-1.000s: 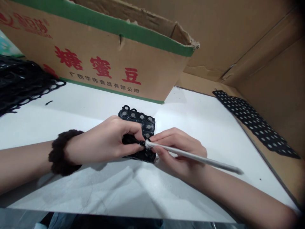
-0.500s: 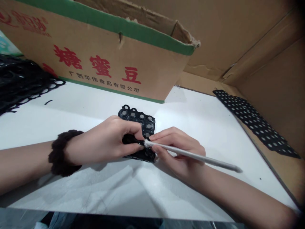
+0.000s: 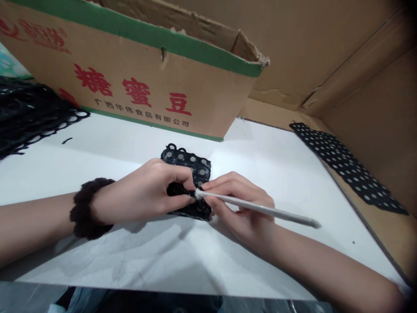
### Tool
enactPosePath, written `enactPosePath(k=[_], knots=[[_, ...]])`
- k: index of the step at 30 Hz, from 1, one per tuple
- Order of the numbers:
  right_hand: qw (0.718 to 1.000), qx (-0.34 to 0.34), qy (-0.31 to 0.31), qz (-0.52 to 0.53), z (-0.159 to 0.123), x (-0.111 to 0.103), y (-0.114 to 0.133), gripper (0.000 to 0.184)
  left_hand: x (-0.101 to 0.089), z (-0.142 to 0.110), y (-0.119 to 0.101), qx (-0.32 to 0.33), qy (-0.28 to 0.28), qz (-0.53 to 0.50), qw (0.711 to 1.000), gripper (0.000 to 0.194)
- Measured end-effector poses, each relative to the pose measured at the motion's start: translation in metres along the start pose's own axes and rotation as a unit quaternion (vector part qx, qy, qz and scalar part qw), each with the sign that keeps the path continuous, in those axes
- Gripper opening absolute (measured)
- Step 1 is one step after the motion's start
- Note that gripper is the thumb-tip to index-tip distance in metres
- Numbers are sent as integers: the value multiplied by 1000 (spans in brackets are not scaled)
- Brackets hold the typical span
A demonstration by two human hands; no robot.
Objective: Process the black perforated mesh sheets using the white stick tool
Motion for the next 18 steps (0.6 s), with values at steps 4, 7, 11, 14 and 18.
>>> enactPosePath(k=[4, 7, 11, 14, 18], knots=[[1000, 5, -1, 5, -1, 1, -3, 6, 0, -2, 1, -5, 3, 5, 1000, 7], [1000, 10, 2, 7, -1, 1, -4, 6, 0, -1, 1, 0, 4, 1, 1000, 7], [999, 33, -14, 0, 1, 1, -5, 13, -1, 3, 2, 20, 8, -12, 1000, 4], [999, 43, -25, -5, 3, 0, -4, 18, -1, 5, 3, 19, 17, -25, 999, 5], [999, 43, -24, -5, 4, -2, -5, 18, -2, 6, 3, 12, 29, -39, 999, 9]])
Point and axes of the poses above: each hand's wrist, its own z-axis towards the middle knuckle, its own x-axis out of the palm, y = z × x, the point moved 1 cm from there along z, towards the middle knuckle, and after that the axes turned 6 degrees about -y, right-handed, at the moved point
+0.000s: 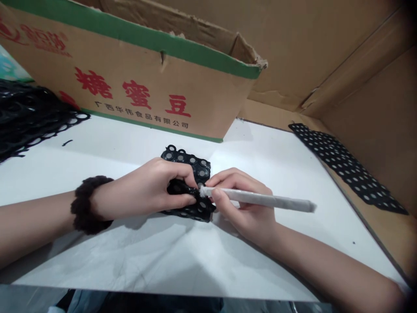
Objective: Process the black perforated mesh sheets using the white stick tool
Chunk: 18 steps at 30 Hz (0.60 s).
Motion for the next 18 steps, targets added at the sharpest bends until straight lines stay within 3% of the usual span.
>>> enactPosePath(k=[8, 12, 15, 18], knots=[[1000, 6, 18, 20, -2, -2, -1, 17, -5, -3, -5, -16, 55, 42, 998, 26], [996, 58, 47, 51, -1, -1, 0, 18, -7, -5, -11, 0, 61, 73, 995, 25], [990, 103, 58, 80, -1, -1, 0, 19, -10, -5, -12, 58, 38, 128, 989, 24], [983, 133, 59, 111, -1, -1, 0, 20, -13, -6, -9, 173, 2, 205, 963, 16]])
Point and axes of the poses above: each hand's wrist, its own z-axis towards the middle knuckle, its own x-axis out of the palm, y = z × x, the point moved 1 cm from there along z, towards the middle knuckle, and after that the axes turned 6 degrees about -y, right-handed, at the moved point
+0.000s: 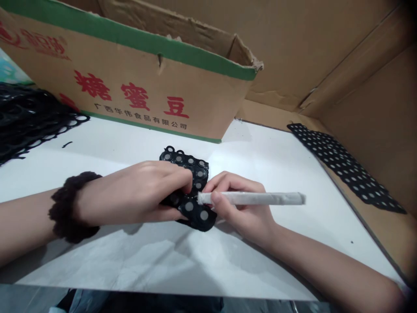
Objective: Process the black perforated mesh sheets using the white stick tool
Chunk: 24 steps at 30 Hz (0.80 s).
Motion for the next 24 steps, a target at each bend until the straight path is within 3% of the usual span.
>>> enactPosePath(k=[5, 8, 11, 17, 21, 24], knots=[[996, 81, 14, 46, 0, 4, 0, 19, 0, -10, 8, 176, -102, 85, 975, 19], [989, 129, 10, 67, -3, 9, 4, 18, -4, -16, 7, 265, -170, 135, 939, 18], [985, 149, 17, 82, -6, 15, 11, 17, -12, -21, 0, 340, -196, 192, 900, 16], [980, 174, 84, 56, -15, 32, 26, 19, -21, -41, -24, 308, -138, 117, 934, 23], [979, 146, 143, 1, -26, 46, 27, 23, -8, -75, -46, 365, -159, 244, 884, 25], [982, 96, 158, -39, -34, 55, 24, 24, 7, -102, -63, 314, -153, 322, 880, 18]])
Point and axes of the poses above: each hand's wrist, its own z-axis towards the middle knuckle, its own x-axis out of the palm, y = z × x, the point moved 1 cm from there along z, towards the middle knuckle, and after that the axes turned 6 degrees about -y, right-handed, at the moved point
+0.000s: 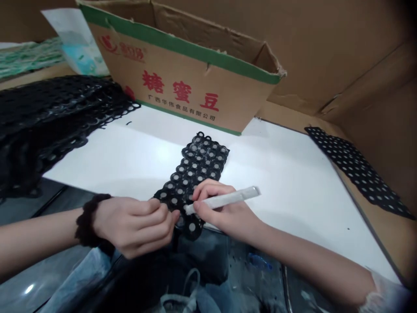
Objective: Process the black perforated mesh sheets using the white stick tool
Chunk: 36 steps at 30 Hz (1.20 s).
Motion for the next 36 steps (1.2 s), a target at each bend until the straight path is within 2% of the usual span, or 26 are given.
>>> enactPosePath(k=[4, 10, 12, 19, 30, 36], knots=[[998, -25, 2, -62, 0, 9, -2, 21, -5, -10, -34, -119, 29, 36, 992, 14], [992, -9, 0, -124, 1, 16, 6, 13, 3, -16, -71, -282, -6, 68, 957, 27], [992, -5, 3, -128, 0, 18, 9, 13, 5, -18, -80, -316, -10, 71, 946, 31], [994, -1, 12, -107, -4, 16, 10, 12, 2, -26, -91, -316, -16, 65, 946, 32], [981, -95, 30, -167, -13, 23, 11, 19, -1, -25, -93, -311, -4, 56, 949, 32], [973, -129, 26, -188, -17, 28, 6, 18, 4, -29, -95, -305, -32, 52, 950, 33]])
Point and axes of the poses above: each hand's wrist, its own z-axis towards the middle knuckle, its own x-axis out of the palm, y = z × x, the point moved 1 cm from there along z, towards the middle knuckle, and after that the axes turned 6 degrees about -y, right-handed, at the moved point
